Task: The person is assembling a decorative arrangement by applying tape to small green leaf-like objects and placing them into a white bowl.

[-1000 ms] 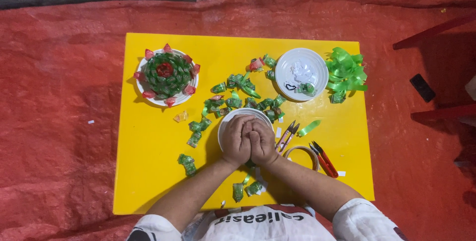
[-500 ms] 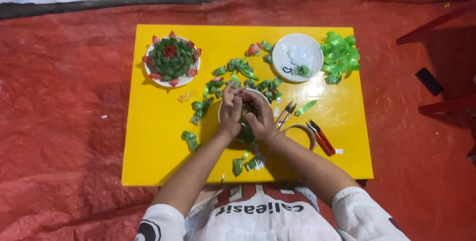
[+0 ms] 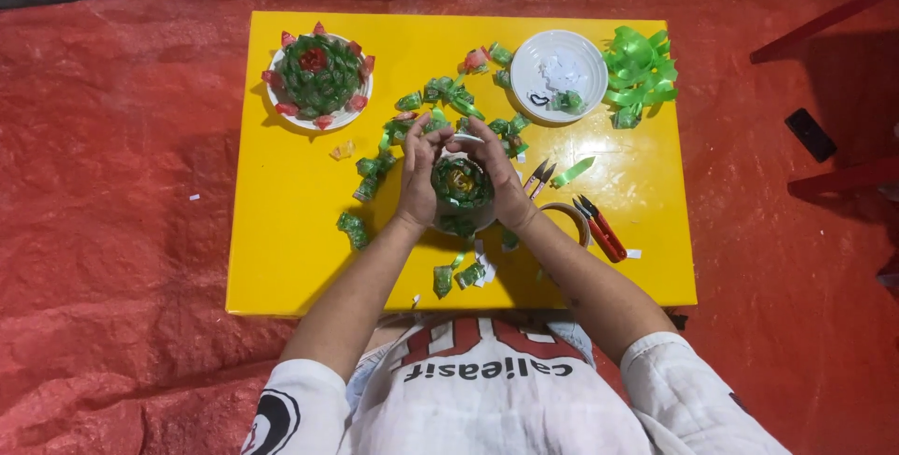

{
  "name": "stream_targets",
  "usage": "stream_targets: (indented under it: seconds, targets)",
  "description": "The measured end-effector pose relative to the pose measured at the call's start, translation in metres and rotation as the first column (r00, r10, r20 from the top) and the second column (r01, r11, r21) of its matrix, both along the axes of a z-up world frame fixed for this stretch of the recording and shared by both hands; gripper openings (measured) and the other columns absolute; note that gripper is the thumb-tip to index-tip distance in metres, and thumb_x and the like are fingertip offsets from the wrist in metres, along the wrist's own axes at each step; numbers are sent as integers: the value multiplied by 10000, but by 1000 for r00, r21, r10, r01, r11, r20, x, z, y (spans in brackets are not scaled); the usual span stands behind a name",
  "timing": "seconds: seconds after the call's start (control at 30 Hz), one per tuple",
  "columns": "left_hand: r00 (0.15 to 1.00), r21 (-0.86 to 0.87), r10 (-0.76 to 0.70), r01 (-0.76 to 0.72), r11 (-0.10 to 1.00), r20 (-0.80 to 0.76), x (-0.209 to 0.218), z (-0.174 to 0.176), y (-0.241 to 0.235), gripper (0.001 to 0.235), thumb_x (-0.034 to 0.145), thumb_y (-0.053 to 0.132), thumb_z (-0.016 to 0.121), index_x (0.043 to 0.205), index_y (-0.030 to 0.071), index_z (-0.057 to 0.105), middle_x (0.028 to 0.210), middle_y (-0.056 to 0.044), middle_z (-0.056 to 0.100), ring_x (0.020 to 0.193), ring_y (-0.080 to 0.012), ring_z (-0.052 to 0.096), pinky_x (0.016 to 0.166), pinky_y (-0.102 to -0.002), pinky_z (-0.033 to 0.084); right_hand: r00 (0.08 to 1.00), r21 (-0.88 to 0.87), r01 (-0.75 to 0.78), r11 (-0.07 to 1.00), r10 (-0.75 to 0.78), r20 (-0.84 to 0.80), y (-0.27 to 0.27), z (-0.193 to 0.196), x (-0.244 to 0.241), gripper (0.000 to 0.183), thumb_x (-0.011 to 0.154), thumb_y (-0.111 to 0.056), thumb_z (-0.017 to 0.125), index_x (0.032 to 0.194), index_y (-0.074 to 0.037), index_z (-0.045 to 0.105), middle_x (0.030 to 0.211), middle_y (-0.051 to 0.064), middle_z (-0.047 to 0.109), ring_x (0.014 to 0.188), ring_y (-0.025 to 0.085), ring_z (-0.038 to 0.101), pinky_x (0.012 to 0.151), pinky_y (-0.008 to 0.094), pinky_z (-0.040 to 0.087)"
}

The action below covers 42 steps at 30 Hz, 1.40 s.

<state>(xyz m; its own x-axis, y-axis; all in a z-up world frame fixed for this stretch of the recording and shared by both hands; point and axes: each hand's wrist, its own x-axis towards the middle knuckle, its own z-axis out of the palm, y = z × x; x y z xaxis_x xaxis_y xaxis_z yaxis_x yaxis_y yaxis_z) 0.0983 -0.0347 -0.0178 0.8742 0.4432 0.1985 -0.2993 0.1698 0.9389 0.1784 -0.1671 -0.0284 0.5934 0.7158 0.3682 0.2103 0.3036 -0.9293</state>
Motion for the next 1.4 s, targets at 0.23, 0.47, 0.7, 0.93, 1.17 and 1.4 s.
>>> stream_targets:
  seconds: [0.23,0.47,0.7,0.93,1.17,1.4]
  targets:
    - [999,-58,32,-33,998,-11,1,-6,4,719,1081,640,243,1582,125,284,1422,-153,529,1382,-287,478,1216,-506,257,991,-31,37,999,-41,-127,-5,11,-6,1194,819,-989,173,1672,-154,152,1443,167,568,1409,307,442,1191,536,221]
    - [993,-189,99,-111,976,-70,3,-6,7,685,1073,656,283,1511,142,396,1417,-135,525,1387,-309,461,1210,-548,220,922,44,174,984,-147,-359,-6,-1,-8,878,982,-788,186,1631,-207,296,1388,101,619,1371,268,510,1200,485,327]
    - [965,74,189,-179,981,-180,-29,22,4,369,1077,414,546,1279,114,617,1206,-98,629,1247,-254,600,1153,-477,391,841,-169,530,831,-541,-23,-23,-1,-9,273,1060,-299,609,1240,-124,715,1097,90,729,1072,220,666,961,369,509]
    - [971,83,225,-219,972,-77,-64,2,2,183,1075,211,566,1103,65,671,1013,-66,677,998,-153,684,965,-328,554,779,-424,579,697,-319,540,-71,16,-40,242,824,-474,853,931,-260,818,897,3,685,867,212,611,750,348,501]
    - [974,262,225,-214,941,-11,-66,-2,0,128,1052,127,598,1048,44,697,987,-94,690,965,-186,695,870,-325,555,873,-714,453,535,-101,478,-59,73,-52,414,842,-428,829,1070,-83,808,945,149,692,979,315,619,811,420,537]
    - [976,331,216,-193,924,-33,-72,-1,-1,126,1037,120,610,1062,52,713,1004,-99,689,960,-217,695,860,-331,561,899,-766,397,505,-45,436,-60,73,-46,325,926,-357,745,1054,-66,810,925,172,727,919,317,665,739,403,555]
